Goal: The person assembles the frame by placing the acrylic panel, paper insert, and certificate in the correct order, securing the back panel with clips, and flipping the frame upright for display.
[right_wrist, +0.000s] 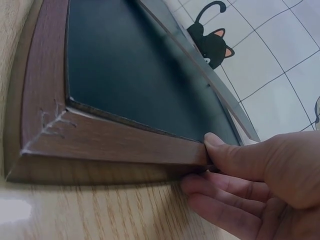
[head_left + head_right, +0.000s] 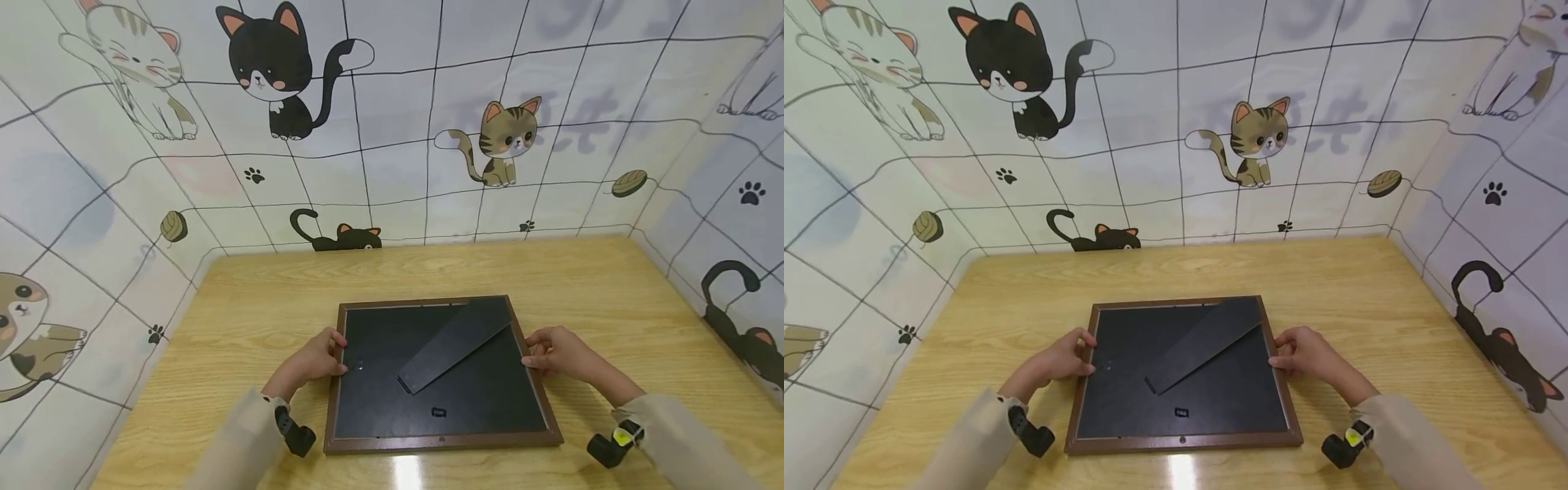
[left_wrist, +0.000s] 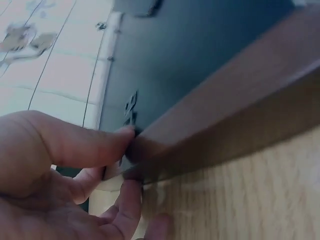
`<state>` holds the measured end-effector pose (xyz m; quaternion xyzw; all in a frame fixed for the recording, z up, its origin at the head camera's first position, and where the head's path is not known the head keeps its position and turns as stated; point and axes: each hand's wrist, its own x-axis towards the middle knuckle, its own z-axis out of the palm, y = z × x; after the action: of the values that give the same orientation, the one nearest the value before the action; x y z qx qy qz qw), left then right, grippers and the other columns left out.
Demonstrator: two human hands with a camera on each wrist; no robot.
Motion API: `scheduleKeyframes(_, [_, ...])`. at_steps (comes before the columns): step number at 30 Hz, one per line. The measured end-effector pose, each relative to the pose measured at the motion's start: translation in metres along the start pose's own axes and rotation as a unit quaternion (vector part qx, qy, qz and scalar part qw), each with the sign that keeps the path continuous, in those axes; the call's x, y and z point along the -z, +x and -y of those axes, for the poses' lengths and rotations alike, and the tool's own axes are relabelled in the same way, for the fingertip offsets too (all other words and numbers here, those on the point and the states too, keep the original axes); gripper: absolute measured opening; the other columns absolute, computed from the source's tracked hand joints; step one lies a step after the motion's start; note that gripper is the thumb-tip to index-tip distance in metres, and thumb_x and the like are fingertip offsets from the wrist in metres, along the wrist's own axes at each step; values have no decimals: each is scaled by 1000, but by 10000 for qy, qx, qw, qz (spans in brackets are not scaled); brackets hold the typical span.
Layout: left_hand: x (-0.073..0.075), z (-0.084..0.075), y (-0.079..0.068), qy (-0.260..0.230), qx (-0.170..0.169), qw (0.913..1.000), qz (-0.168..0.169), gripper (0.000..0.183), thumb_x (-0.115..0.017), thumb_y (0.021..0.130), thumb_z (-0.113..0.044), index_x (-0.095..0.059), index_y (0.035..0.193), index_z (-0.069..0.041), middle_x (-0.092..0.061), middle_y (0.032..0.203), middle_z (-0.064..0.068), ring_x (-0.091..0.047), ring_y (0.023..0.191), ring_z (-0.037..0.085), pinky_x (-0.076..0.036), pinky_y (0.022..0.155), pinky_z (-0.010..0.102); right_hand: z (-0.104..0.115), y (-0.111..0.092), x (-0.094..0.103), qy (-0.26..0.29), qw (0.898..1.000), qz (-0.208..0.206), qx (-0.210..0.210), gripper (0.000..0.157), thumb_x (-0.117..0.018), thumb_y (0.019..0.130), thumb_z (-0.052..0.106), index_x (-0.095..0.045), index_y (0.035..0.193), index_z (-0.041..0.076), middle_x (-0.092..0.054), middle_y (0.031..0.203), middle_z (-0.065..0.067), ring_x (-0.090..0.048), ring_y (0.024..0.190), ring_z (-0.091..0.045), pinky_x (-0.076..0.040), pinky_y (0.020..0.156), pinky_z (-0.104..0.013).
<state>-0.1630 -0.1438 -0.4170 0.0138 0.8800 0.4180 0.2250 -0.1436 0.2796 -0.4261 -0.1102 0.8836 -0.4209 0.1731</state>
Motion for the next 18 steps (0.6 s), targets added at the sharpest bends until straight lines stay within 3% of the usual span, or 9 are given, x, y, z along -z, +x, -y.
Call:
scheduleKeyframes(6, [-7,2,1,117,-36,9995,-279,40,-67,73,11,-44,103,-2,-45,92,15,-43,82,28,-39,63,32,-2,0,0,-2,10000,-23,62,44,-69,80,5,-49,108,-22,-58,69,-5,-58,61,-20,-51,53,-30])
scheduleKeyframes(11, [-3,3,0,91,-161,9998,-106,39,-68,75,8,-44,104,-3,-46,89,13,-42,74,25,-36,58,31,-3,-1,0,-52,9999,-28,158,42,-68,80,4,-49,107,-22,-58,68,-5,-58,60,-20,-51,52,-29])
scheduleKeyframes(14, [3,-5,-1,628,-263,9976,-83,37,-73,72,5,-49,100,-2,-45,89,14,-42,72,24,-36,57,31,-2,0,0,-5,9997,-16,232,42,-68,80,5,-50,107,-22,-58,68,-5,-58,60,-20,-51,52,-30])
scheduleKeyframes(18, [5,-27,1,1782,-508,9817,-434,37,-81,67,-4,-55,93,-2,-41,93,15,-42,81,29,-40,60,36,-2,0,0,65,9998,-22,183,42,-69,80,5,-50,106,-22,-57,69,-5,-57,61,-20,-51,52,-30])
